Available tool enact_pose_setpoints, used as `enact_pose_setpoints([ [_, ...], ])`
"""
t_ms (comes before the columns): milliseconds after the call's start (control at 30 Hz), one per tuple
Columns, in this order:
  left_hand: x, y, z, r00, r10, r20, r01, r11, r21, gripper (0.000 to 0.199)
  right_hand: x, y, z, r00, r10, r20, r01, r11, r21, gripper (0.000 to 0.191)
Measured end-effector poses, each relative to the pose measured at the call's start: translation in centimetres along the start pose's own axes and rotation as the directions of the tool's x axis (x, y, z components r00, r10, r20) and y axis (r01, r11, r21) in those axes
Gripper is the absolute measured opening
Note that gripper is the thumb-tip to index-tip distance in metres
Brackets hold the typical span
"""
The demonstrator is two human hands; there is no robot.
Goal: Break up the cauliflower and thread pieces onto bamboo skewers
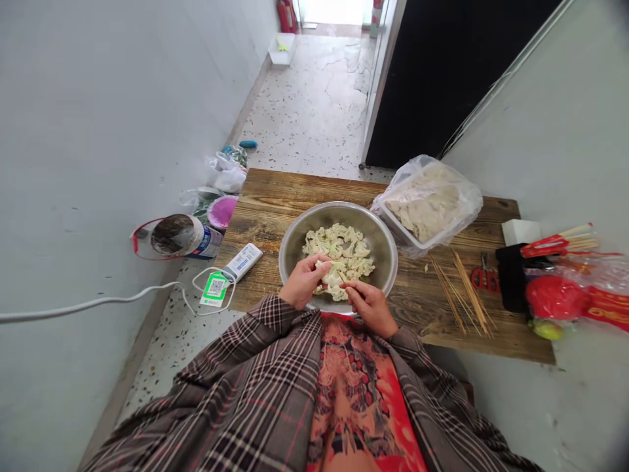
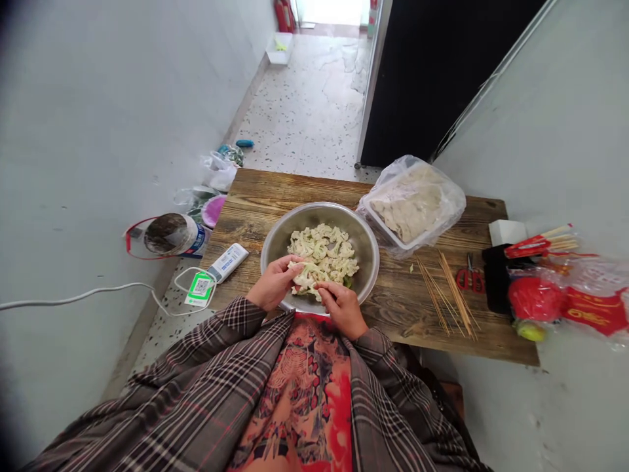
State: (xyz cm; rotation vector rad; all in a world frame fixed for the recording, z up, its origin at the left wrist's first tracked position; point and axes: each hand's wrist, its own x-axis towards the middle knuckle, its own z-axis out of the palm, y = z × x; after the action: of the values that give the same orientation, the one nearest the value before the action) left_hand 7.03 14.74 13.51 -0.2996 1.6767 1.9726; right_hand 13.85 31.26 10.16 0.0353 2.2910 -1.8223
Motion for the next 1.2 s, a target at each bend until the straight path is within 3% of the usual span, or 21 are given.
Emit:
enact_pose_setpoints([
  [100, 0.1, -0.6, 0.0, 1.000, -0.015, -0.001, 0.015, 1.000, 0.013, 0.033, -0.4, 0.8, 0.9, 0.996, 0.039, -0.086, -0.033, 0.997, 0.069, 0.030],
  [200, 0.1, -1.1, 0.1, 1.000, -0.027, 0.010, 0.027, 0.999, 0.025, 0.034, -0.5, 1.2, 1.4, 0.989, 0.008, -0.146, -0.003, 1.000, 0.031, 0.030],
  [400, -0.3, -2.2, 0.3, 0.995, -0.061, 0.073, 0.048, 0.985, 0.164, 0.034, -0.2, 0.9, 1.6, 0.983, -0.061, -0.171, 0.045, 0.994, -0.100, 0.029],
  [567, -0.2, -2.2, 0.4, 0.998, 0.001, 0.068, -0.023, 0.946, 0.322, 0.030, 0.6, 0.7, 1.7, 0.984, -0.055, -0.167, 0.034, 0.991, -0.127, 0.033],
  [800, 0.4, -2.3, 0.1, 1.000, 0.007, 0.012, -0.011, 0.958, 0.286, 0.026, 0.9, 1.2, 1.7, 0.985, -0.031, -0.170, 0.025, 0.999, -0.037, 0.025],
  [1067, 1.1, -3.6, 0.7, 0.999, 0.027, 0.018, -0.031, 0.961, 0.276, 0.025, 1.5, 1.8, 1.9, 0.976, 0.017, -0.217, -0.026, 0.999, -0.042, 0.028],
  [1200, 2.1, -4.1, 0.3, 0.996, -0.038, 0.079, 0.019, 0.973, 0.230, 0.030, 2.1, 3.0, 1.5, 0.975, 0.059, -0.212, -0.058, 0.998, 0.012, 0.028],
])
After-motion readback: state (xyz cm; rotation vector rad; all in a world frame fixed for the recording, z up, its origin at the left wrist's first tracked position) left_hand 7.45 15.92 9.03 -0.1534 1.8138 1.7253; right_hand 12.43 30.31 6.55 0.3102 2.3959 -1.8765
